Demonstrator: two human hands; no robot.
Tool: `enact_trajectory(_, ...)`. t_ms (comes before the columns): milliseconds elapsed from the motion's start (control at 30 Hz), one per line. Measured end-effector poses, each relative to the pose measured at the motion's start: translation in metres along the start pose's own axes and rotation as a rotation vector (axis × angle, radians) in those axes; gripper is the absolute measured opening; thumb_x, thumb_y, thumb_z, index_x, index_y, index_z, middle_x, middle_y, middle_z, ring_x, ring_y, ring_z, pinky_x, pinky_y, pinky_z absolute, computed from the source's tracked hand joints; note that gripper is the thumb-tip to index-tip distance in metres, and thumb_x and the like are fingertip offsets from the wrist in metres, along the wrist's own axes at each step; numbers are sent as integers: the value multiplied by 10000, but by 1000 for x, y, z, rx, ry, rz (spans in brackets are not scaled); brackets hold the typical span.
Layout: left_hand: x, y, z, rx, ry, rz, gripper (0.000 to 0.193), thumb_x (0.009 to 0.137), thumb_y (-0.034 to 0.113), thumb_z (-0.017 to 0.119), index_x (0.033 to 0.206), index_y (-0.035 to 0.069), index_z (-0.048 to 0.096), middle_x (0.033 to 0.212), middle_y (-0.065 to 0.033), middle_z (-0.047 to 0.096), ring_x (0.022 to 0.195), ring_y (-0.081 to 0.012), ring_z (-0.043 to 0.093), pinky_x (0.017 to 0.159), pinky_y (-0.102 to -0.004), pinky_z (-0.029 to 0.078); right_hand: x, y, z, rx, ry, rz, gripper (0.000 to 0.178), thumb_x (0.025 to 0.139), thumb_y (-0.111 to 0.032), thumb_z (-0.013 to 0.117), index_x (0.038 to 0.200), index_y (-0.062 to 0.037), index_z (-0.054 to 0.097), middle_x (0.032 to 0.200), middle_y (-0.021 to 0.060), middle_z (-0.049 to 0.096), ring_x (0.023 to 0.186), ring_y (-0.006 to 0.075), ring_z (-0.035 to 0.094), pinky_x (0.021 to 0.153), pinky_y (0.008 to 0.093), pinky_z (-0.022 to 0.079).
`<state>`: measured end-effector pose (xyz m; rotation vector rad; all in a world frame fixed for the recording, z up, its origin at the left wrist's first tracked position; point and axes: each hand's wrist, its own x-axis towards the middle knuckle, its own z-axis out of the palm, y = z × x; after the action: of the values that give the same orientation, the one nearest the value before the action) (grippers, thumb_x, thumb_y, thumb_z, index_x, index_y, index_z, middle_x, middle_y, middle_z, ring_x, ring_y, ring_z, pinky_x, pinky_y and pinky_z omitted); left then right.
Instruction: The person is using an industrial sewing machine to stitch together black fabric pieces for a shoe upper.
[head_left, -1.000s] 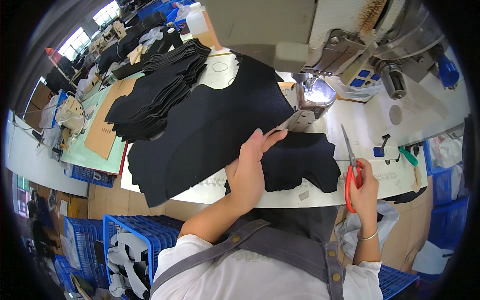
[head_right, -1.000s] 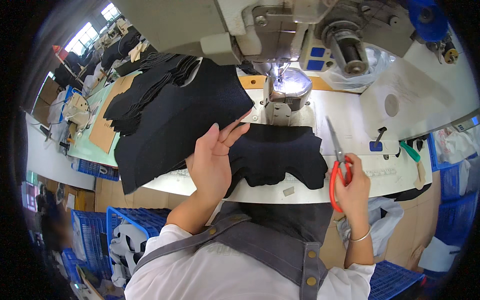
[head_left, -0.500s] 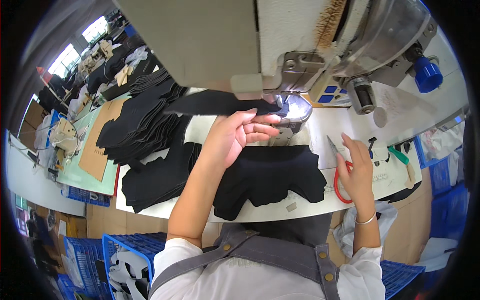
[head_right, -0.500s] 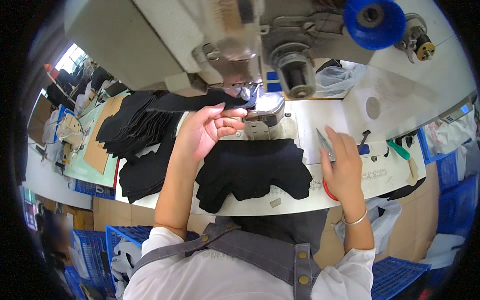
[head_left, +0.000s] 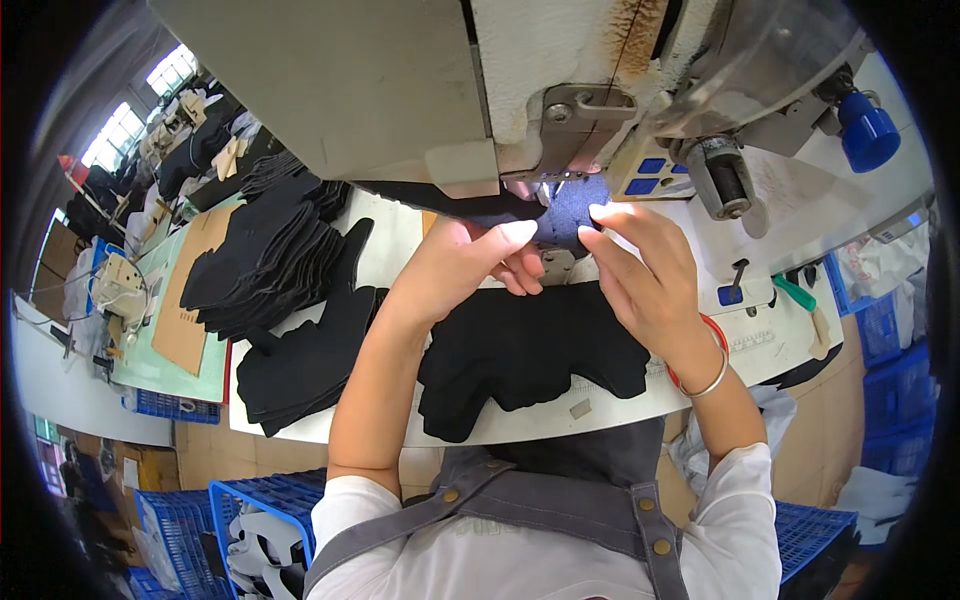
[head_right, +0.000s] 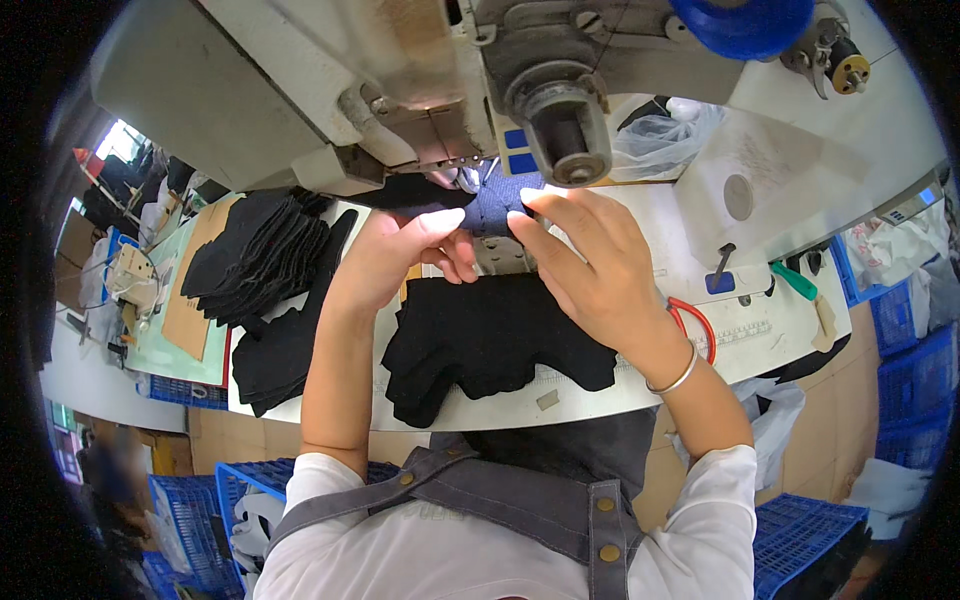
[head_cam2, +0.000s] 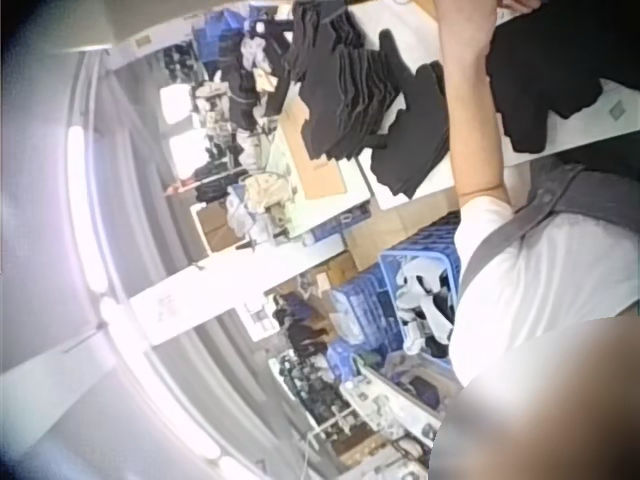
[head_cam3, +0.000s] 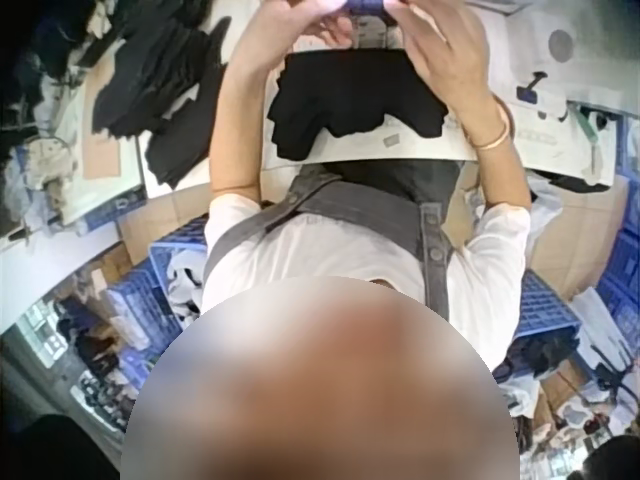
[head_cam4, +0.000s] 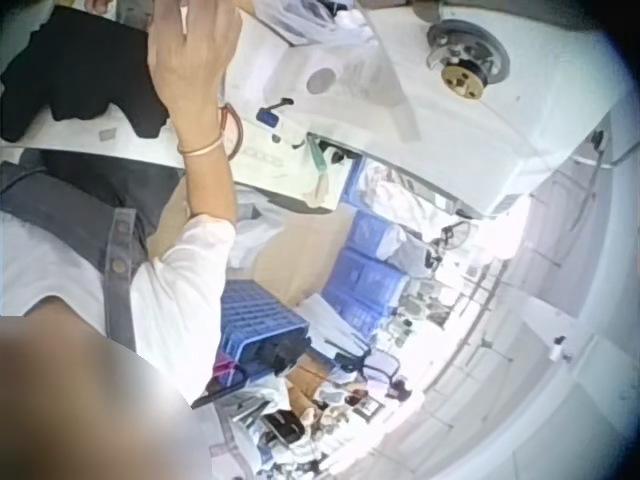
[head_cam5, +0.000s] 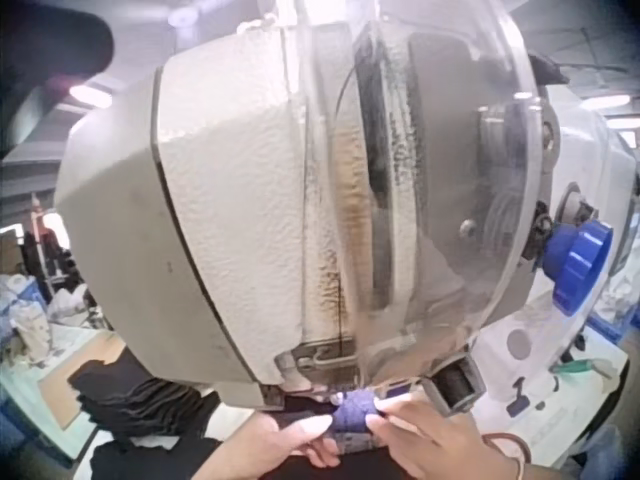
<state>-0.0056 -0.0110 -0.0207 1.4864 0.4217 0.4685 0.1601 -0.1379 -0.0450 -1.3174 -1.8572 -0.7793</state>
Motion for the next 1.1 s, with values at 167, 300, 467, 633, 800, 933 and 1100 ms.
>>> enact_trajectory(167, -1, -2, 2, -21, 12, 14, 216, 807, 206, 523, 767, -1, 570, 635, -89, 584, 565, -179, 598, 502, -236, 475, 2, -3, -1, 1, 3, -6, 429, 556, 7, 631, 978, -44, 573, 1012, 101, 528, 883, 274, 526, 752, 366, 431)
enact_trajectory(300, 1, -6, 6, -64, 41, 60, 209, 822, 182, 505, 778, -19, 539, 617, -74, 568, 527, -169, 585, 467, -234, 463, 1, -1, 1, -16, 36, -15, 406, 559, 14, 633, 957, -36, 571, 996, 101, 530, 854, 271, 529, 717, 358, 432)
enact_trajectory(467, 5, -12, 10, -127, 125, 78, 244, 825, 194, 497, 732, -28, 534, 560, -60, 539, 462, -165, 558, 414, -232, 436, 4, -1, 3, 1, 40, -7, 384, 569, 19, 635, 943, -28, 563, 976, 100, 533, 799, 266, 528, 676, 347, 425)
enact_trajectory(633, 6, -9, 8, -47, 95, 100, 242, 843, 198, 476, 743, -17, 529, 544, -50, 522, 432, -149, 528, 405, -228, 422, 8, -2, 2, 39, 58, 9, 393, 573, 17, 637, 956, -28, 560, 950, 96, 535, 780, 260, 528, 667, 342, 420)
enact_trajectory(800, 8, -11, 8, -95, 113, 75, 257, 847, 180, 446, 672, 3, 511, 559, -39, 517, 449, -135, 524, 412, -228, 410, 11, -4, -1, 5, -2, 25, 409, 581, 14, 629, 982, -29, 561, 944, 93, 525, 789, 260, 525, 664, 344, 416)
enact_trajectory(933, 7, -8, 10, -96, 114, 33, 280, 846, 183, 441, 640, 6, 513, 556, -40, 511, 453, -136, 525, 413, -227, 410, 10, -7, -3, 41, -28, 74, 377, 614, 42, 607, 983, -25, 571, 933, 106, 531, 849, 299, 517, 714, 371, 434)
enact_trajectory(1100, 7, -11, 8, -51, 92, 60, 285, 848, 190, 434, 648, 4, 516, 553, -35, 508, 456, -134, 522, 419, -230, 411, 8, -9, -4, 33, -27, 93, 379, 610, 38, 608, 982, -26, 576, 960, 106, 530, 867, 297, 515, 726, 373, 432)
